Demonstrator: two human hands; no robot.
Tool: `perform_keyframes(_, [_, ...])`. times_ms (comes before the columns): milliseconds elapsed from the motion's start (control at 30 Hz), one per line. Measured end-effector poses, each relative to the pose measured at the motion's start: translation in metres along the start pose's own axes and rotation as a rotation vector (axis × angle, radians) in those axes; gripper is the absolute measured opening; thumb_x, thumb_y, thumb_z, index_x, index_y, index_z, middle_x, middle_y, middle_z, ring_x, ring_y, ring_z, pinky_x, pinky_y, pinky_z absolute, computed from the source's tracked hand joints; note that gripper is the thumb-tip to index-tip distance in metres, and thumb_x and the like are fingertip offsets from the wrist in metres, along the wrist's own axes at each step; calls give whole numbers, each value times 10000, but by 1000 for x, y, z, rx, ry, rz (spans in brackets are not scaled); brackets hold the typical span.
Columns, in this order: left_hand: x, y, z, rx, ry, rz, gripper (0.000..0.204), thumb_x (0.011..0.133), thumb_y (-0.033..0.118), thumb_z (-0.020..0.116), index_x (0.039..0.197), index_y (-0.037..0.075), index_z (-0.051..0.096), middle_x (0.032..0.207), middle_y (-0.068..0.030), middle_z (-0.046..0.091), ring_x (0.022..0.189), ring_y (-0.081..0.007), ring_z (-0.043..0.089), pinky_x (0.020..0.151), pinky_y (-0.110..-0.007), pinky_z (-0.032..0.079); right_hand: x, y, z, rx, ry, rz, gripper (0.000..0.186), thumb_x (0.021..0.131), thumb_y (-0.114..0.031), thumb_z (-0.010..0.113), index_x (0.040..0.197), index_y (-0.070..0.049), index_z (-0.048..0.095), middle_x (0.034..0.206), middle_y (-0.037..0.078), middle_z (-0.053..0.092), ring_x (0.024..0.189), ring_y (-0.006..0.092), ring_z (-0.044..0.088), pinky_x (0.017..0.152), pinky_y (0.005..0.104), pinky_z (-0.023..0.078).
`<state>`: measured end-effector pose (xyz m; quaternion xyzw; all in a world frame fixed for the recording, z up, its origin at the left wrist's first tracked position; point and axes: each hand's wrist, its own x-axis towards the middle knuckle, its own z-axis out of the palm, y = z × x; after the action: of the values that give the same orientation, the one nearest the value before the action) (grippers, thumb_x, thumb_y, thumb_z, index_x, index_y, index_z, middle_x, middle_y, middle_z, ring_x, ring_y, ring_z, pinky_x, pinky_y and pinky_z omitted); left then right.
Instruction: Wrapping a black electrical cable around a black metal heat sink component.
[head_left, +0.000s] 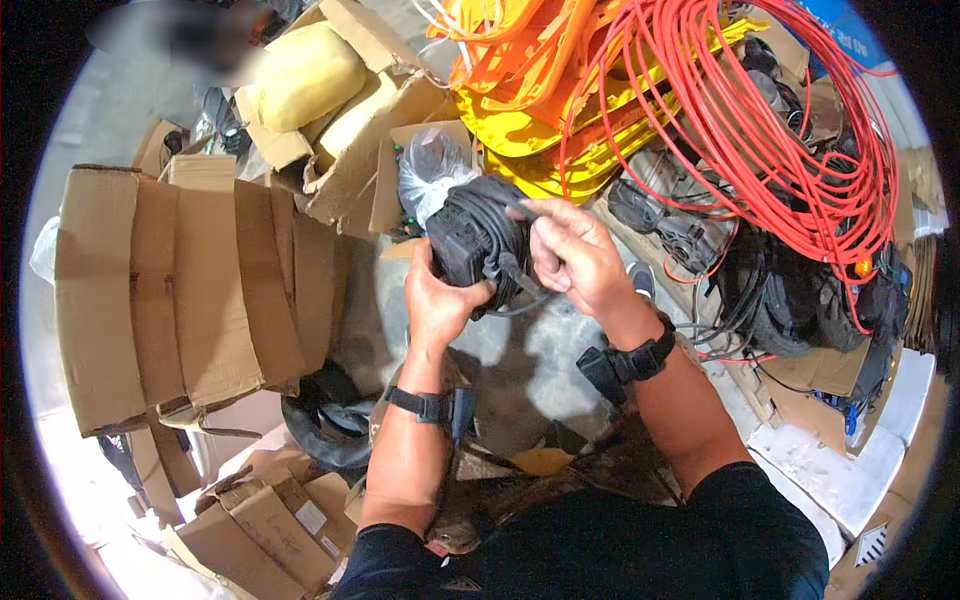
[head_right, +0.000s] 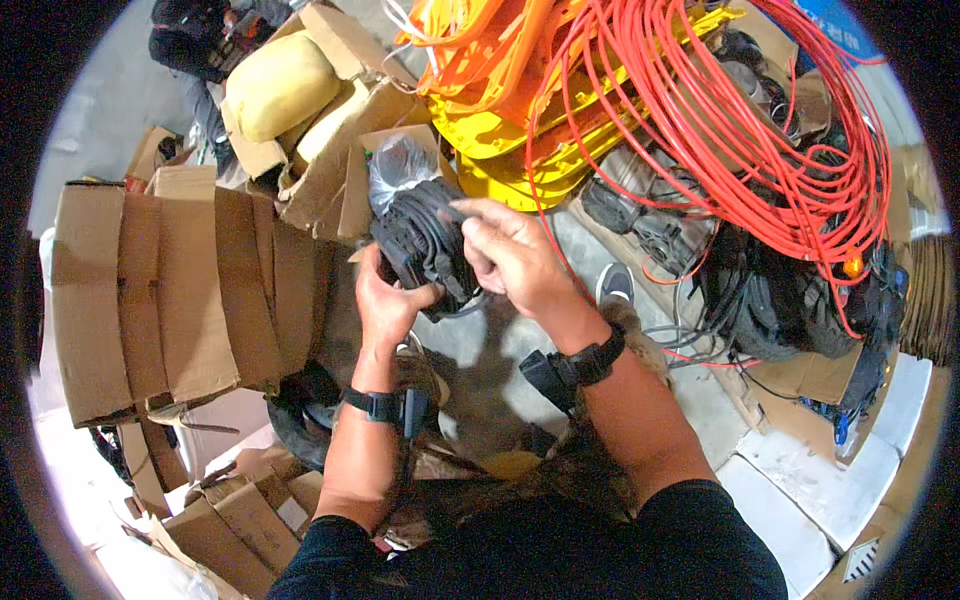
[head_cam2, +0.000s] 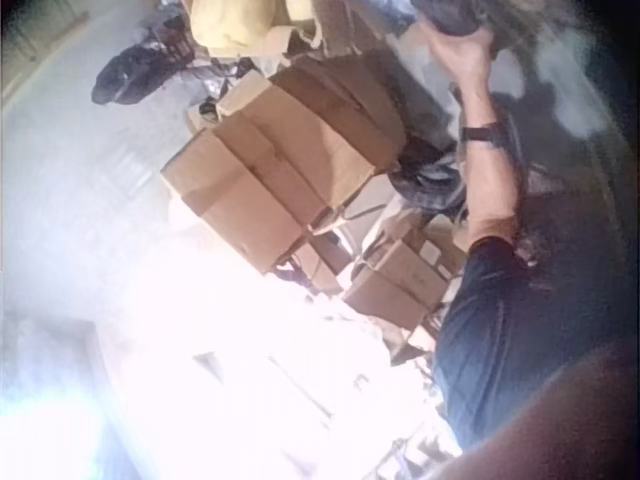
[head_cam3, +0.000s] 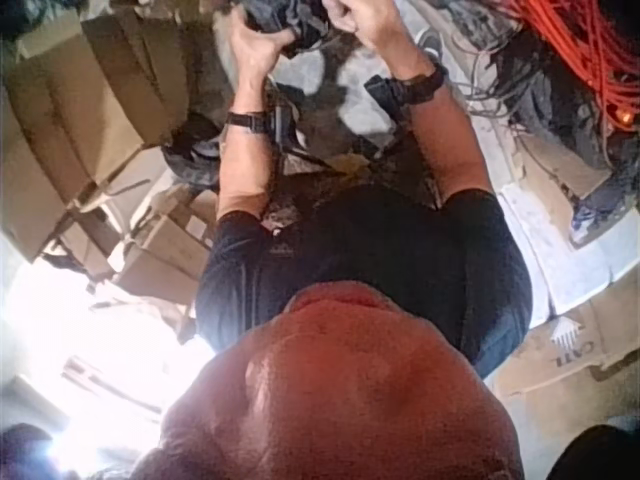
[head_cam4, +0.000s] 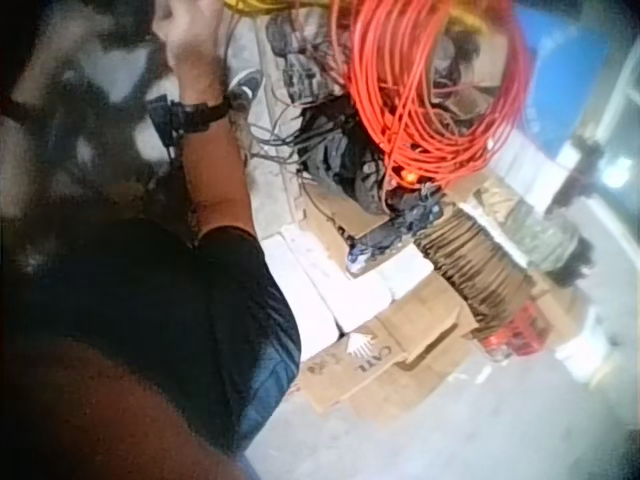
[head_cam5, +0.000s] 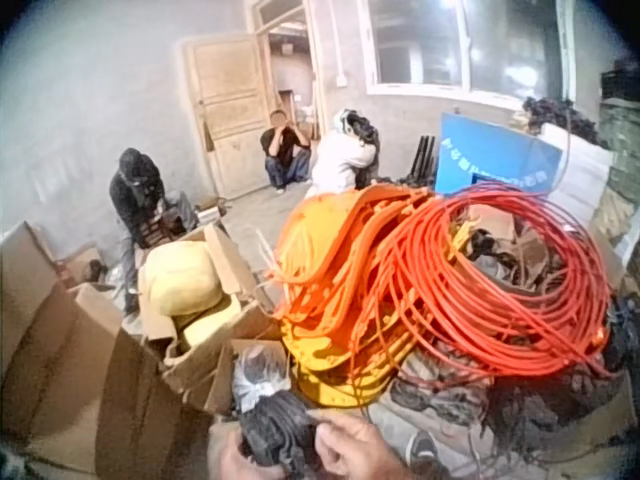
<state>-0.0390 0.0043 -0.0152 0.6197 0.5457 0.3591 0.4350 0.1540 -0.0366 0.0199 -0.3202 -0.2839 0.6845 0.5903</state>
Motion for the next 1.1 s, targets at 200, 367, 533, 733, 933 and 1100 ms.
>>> perform_keyframes(200, [3, -1, -4, 4, 28, -29, 662, 523, 74, 797, 1121, -20, 528, 998, -124, 659, 907, -211, 629, 848, -336, 495, 3, 5, 1, 62, -37, 26, 276, 998, -196, 457, 1194, -23, 544, 627, -25, 415, 472, 36, 334, 411, 187, 293])
perform_keyframes(367, [7, 4, -12, -278, 87, -131, 585, 545, -36, 763, 1088, -33, 545, 993, -97, 654, 881, -199, 637, 835, -328, 504, -2, 25, 7, 101, -57, 111, 254, 1008, -216, 436, 1120, -21, 553, 644, -6, 455, 478, 54, 363, 423, 191, 312])
perform_keyframes(533, [9, 5, -21, -432, 200, -145, 537, 560, -80, 738, 1063, -29, 558, 945, -64, 646, 811, -170, 631, 782, -311, 510, -7, 42, 28, -23, -143, 205, 258, 1015, -254, 420, 1006, -19, 527, 652, 26, 494, 502, 100, 439, 479, 228, 376])
perform_keyframes(733, [20, -12, -38, -649, 387, -136, 274, 657, -1, 659, 918, 34, 584, 772, 0, 599, 574, -89, 514, 508, -218, 398, -11, 71, 27, -373, -265, 156, 303, 1021, -272, 397, 924, -17, 530, 656, 6, 527, 595, 83, 525, 548, 245, 441])
perform_keyframes(933, [23, -27, -67, -979, 504, -278, 80, 732, 67, 629, 745, 86, 552, 665, 16, 530, 515, -114, 470, 567, -269, 446, -10, 57, 21, -616, -215, 242, 259, 993, -248, 469, 872, -38, 559, 658, -29, 495, 617, 56, 458, 563, 239, 402])
perform_keyframes(1100, [24, -50, -89, -990, 456, -192, 119, 748, 100, 618, 853, 49, 595, 788, -22, 610, 645, -149, 558, 727, -355, 509, 2, 42, 18, -685, -177, 157, 260, 980, -235, 490, 861, -18, 573, 695, -6, 502, 672, 75, 462, 607, 271, 418])
